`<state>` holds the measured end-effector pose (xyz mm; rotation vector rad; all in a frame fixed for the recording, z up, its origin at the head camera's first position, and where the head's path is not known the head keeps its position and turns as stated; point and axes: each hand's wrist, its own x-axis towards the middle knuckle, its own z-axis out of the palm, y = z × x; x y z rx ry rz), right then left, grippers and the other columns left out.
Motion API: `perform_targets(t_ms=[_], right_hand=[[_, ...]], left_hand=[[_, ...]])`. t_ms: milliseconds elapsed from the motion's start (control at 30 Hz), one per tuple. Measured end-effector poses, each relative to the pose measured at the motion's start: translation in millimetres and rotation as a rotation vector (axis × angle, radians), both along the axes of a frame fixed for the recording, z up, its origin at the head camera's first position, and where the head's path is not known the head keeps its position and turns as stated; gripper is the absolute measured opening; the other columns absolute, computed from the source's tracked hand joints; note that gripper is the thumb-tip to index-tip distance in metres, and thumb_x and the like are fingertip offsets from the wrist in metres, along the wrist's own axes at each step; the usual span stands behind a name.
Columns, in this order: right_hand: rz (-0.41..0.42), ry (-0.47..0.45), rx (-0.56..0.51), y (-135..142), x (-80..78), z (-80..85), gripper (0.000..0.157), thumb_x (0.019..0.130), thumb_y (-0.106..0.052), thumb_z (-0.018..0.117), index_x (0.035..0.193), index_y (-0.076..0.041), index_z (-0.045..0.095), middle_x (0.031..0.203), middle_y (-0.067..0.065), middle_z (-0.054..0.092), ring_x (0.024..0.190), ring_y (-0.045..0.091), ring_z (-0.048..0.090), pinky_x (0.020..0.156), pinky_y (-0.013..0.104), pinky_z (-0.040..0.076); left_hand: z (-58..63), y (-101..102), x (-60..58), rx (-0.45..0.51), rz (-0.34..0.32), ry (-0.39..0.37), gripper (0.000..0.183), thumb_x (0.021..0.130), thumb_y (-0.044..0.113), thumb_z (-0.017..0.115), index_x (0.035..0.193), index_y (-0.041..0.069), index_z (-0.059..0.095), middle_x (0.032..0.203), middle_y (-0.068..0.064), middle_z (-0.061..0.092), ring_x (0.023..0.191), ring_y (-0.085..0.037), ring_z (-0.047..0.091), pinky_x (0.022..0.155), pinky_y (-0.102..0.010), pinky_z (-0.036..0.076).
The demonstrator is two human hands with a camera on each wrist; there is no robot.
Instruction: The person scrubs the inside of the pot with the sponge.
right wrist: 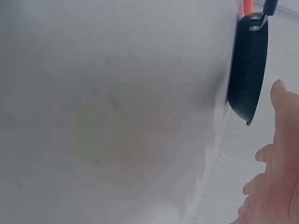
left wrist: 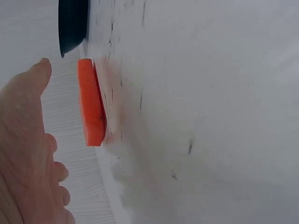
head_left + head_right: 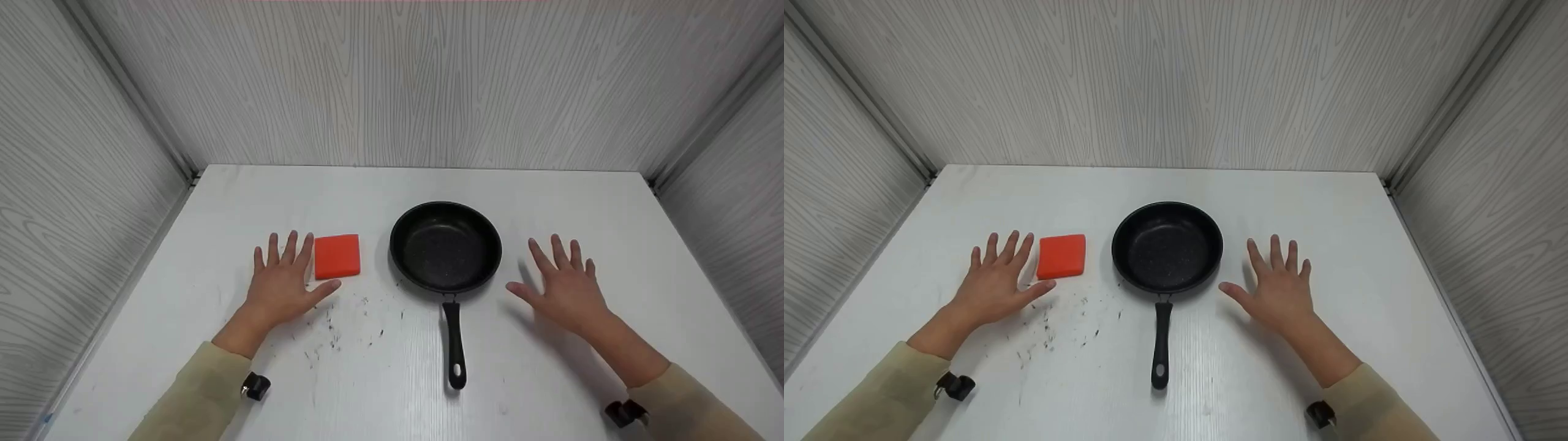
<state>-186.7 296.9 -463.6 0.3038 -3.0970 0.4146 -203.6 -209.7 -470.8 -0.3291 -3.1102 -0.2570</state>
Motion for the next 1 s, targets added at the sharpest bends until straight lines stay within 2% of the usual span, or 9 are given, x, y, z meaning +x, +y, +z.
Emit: perform_targets(t_ms=[200,233,333,400,467,567,733,900,1000], right_hand=[[0.031,-0.003,-0.071,-13,11.0,6.2,0.097,0.1,-0.073,0.054,0.171,-0.015,0.022,0.172,0.03,0.013,0.155,0.058,0.011,0.116,0.078,0.018],[0.036,-0.006,-0.086,-16,13.6,7.3,0.096,0.1,-0.072,0.054,0.171,-0.015,0.022,0.172,0.029,0.014,0.155,0.058,0.014,0.115,0.077,0.022],[0.047,-0.025,-0.154,-26,22.2,10.8,0.093,0.102,-0.069,0.054,0.171,-0.016,0.022,0.173,0.026,0.018,0.149,0.054,0.035,0.104,0.071,0.042],[0.053,-0.026,-0.205,-32,27.3,12.4,0.091,0.102,-0.066,0.056,0.171,-0.016,0.023,0.172,0.025,0.022,0.144,0.052,0.044,0.099,0.069,0.047],[0.061,-0.015,-0.26,-38,31.6,13.4,0.089,0.103,-0.063,0.058,0.17,-0.015,0.025,0.171,0.023,0.026,0.142,0.049,0.048,0.099,0.067,0.047],[0.074,0.017,-0.334,-44,36.1,12.8,0.086,0.103,-0.056,0.063,0.169,-0.013,0.029,0.169,0.02,0.033,0.149,0.045,0.041,0.114,0.065,0.037],[0.088,0.008,-0.503,-53,43.5,10.6,0.078,0.104,-0.046,0.067,0.166,-0.01,0.035,0.165,0.014,0.042,0.144,0.039,0.051,0.11,0.058,0.046],[0.066,-0.083,-0.644,-62,50.7,9.7,0.068,0.106,-0.043,0.066,0.162,-0.011,0.044,0.156,0.015,0.054,0.13,0.035,0.064,0.102,0.055,0.053],[0.039,-0.169,-0.706,-67,53.7,10.4,0.063,0.107,-0.044,0.063,0.158,-0.011,0.048,0.147,0.013,0.062,0.123,0.028,0.069,0.1,0.047,0.056]], left_hand=[[1.7,5,-11.6,0.019,-0.04,-0.016,0.106,0.096,0.075,0.051,0.17,0.007,0.017,0.173,-0.025,0.016,0.157,-0.056,0.005,0.122,-0.073,0.002],[2.2,6,-13.6,0.021,-0.048,-0.02,0.106,0.097,0.075,0.051,0.17,0.007,0.017,0.173,-0.025,0.017,0.157,-0.056,0.005,0.122,-0.073,0.003],[3.5,9,-20.0,0.045,-0.073,-0.041,0.105,0.097,0.075,0.051,0.17,0.008,0.017,0.173,-0.024,0.018,0.157,-0.056,0.006,0.123,-0.071,0.003],[4.0,11,-23.9,0.051,-0.084,-0.057,0.105,0.097,0.076,0.05,0.171,0.009,0.017,0.174,-0.023,0.018,0.158,-0.055,0.007,0.124,-0.069,0.003],[4.2,13,-27.8,0.055,-0.092,-0.071,0.105,0.096,0.076,0.05,0.171,0.01,0.017,0.174,-0.022,0.019,0.158,-0.053,0.008,0.124,-0.068,0.003],[3.7,16,-33.2,0.048,-0.098,-0.084,0.105,0.096,0.077,0.05,0.171,0.012,0.018,0.174,-0.02,0.019,0.158,-0.052,0.009,0.125,-0.067,0.004],[1.9,18,-40.3,0.041,-0.108,-0.109,0.105,0.095,0.078,0.05,0.171,0.013,0.018,0.174,-0.019,0.019,0.158,-0.051,0.009,0.125,-0.066,0.004],[-0.9,20,-43.7,0.048,-0.121,-0.132,0.104,0.096,0.077,0.051,0.171,0.014,0.018,0.175,-0.018,0.019,0.159,-0.051,0.009,0.126,-0.063,0.004],[-1.9,20,-45.0,0.064,-0.134,-0.139,0.103,0.096,0.075,0.053,0.171,0.013,0.019,0.175,-0.018,0.019,0.159,-0.051,0.009,0.127,-0.062,0.005]])
